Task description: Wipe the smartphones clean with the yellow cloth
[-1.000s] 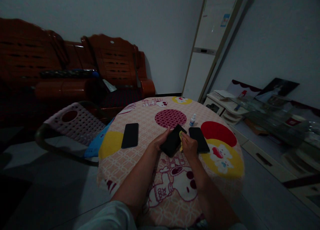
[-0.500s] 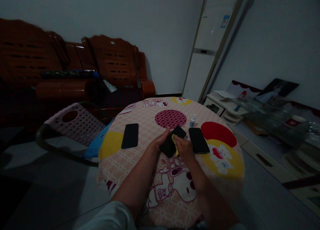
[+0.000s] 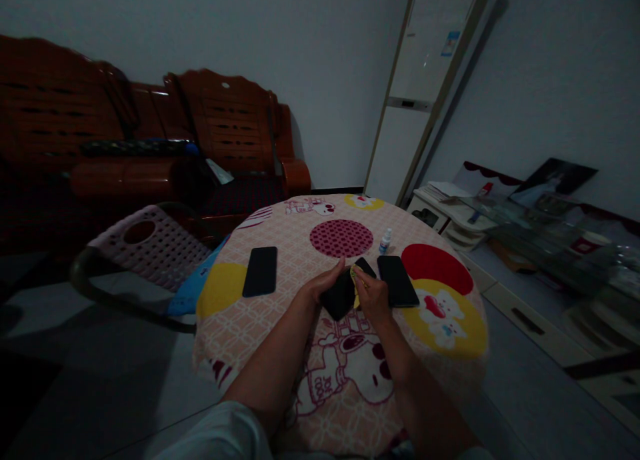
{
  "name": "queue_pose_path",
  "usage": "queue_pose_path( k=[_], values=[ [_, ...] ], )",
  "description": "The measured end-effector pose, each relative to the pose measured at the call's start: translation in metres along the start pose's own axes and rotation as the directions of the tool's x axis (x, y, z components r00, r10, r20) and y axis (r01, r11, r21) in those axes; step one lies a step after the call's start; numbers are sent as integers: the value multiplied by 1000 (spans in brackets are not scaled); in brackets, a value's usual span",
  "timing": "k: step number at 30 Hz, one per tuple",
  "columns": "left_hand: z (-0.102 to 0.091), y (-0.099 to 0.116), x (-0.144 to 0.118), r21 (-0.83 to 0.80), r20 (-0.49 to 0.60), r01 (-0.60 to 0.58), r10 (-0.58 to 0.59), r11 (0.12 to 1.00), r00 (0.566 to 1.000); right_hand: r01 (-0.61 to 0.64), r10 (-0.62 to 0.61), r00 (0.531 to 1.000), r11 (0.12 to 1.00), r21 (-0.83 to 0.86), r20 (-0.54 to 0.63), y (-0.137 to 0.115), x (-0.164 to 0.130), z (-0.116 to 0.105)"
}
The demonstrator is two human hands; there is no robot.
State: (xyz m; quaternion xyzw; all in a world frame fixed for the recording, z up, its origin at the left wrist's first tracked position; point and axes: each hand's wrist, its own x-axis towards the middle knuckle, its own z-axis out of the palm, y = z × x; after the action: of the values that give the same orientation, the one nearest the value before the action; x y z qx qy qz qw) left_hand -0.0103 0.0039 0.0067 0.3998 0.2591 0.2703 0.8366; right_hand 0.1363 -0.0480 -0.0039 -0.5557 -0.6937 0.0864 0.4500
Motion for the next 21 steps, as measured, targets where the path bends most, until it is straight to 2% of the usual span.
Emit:
queue_pose_path(
  k=[3,6,11,15,21],
  values=[
    [-3,-1,4,-15,-37,-12,12,1000,999,71,-71,988,997,7,137,-13,-3,1],
    [-4,-1,4,-11,-28,-28,28,1000,999,100,-99,981,995,-1,166,-19,-4,2],
    [-1,-2,1,25,-74,25,-23,999,997,57,-57,998,998,-13,12,-7,0,1],
    [1,-2,1,63,27,11,-13,998,1000,-38,28,992,996,-77,-122,4,3,-4],
    [-1,0,-1,-1,85,19,-19,1000,996,-114,89,983,981,-154,-159,7,6,-12]
  ],
)
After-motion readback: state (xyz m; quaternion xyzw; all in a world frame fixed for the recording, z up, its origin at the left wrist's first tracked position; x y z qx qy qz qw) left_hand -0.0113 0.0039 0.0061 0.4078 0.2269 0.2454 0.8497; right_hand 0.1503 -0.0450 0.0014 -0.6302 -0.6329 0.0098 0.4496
